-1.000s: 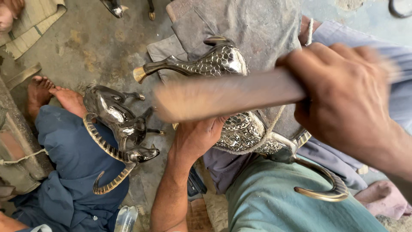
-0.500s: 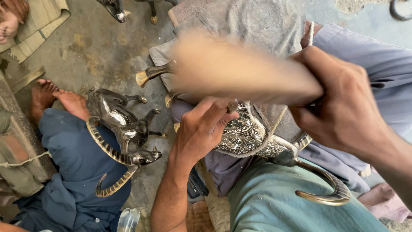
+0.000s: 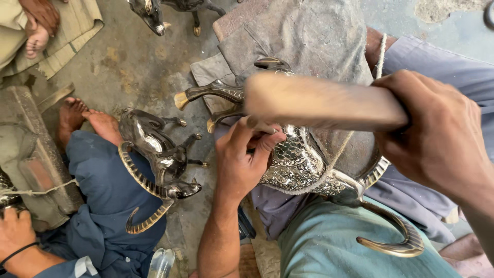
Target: The person uses a hammer and a metal punch to create a textured pattern on a silver-colored metal goat sculpture. They repeatedly strike the punch against the sculpture's body to form small indentations.
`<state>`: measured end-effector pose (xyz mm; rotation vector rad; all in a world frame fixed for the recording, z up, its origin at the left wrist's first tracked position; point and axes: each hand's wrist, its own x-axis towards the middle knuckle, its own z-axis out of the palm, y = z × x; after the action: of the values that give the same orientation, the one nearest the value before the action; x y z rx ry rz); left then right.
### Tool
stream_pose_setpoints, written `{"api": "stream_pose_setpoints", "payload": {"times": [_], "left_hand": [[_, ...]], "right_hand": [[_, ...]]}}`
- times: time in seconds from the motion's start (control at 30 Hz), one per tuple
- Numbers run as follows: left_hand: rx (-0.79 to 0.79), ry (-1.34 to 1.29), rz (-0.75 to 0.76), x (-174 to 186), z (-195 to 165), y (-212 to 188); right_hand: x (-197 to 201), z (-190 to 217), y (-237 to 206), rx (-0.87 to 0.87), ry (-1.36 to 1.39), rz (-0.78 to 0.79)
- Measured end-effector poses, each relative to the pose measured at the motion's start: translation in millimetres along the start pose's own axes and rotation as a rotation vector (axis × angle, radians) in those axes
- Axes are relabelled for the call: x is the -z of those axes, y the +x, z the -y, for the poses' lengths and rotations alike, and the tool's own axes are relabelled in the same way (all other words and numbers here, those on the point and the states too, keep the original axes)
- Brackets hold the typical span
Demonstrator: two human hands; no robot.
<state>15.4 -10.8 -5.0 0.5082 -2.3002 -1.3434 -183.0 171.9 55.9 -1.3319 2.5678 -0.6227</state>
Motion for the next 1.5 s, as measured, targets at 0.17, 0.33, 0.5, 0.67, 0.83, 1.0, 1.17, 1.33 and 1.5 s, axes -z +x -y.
{"api": "stream_pose_setpoints", "payload": {"times": [0.17,0.33,0.5,0.67,0.83,1.0,1.17,1.33,1.5], "left_hand": [[0.033,0.095,0.058,-6,-16,5],[-0.012,0.195,0.011,-12,-20,2],[-0.037,0.211,0.029,-12,-13,-1],[0.000,0.258,0.073,-11,-8,-2],[-0.063,0.259,0.060,-11,-9,-1],[0.037,0.211,0.075,-10,-11,-1],[0.156,0.185,0.119,-9,-10,-1],[-0.032,0.260,0.091,-8,-9,0],[-0.076,0.234,0.096,-6,-8,0]], "right_hand": [[-5,-18,-2,-0.179,0.099,0.078],[3,-20,2,-0.022,0.055,-0.007],[13,-7,9,-0.196,0.459,0.113],[17,-4,16,0.107,-0.019,0.106],[13,-7,18,0.126,-0.300,0.234],[14,-10,19,0.026,-0.057,0.202],[14,-7,18,-0.091,0.210,0.174],[12,-2,16,0.070,-0.086,0.104],[13,2,14,0.103,-0.502,0.247]]}}
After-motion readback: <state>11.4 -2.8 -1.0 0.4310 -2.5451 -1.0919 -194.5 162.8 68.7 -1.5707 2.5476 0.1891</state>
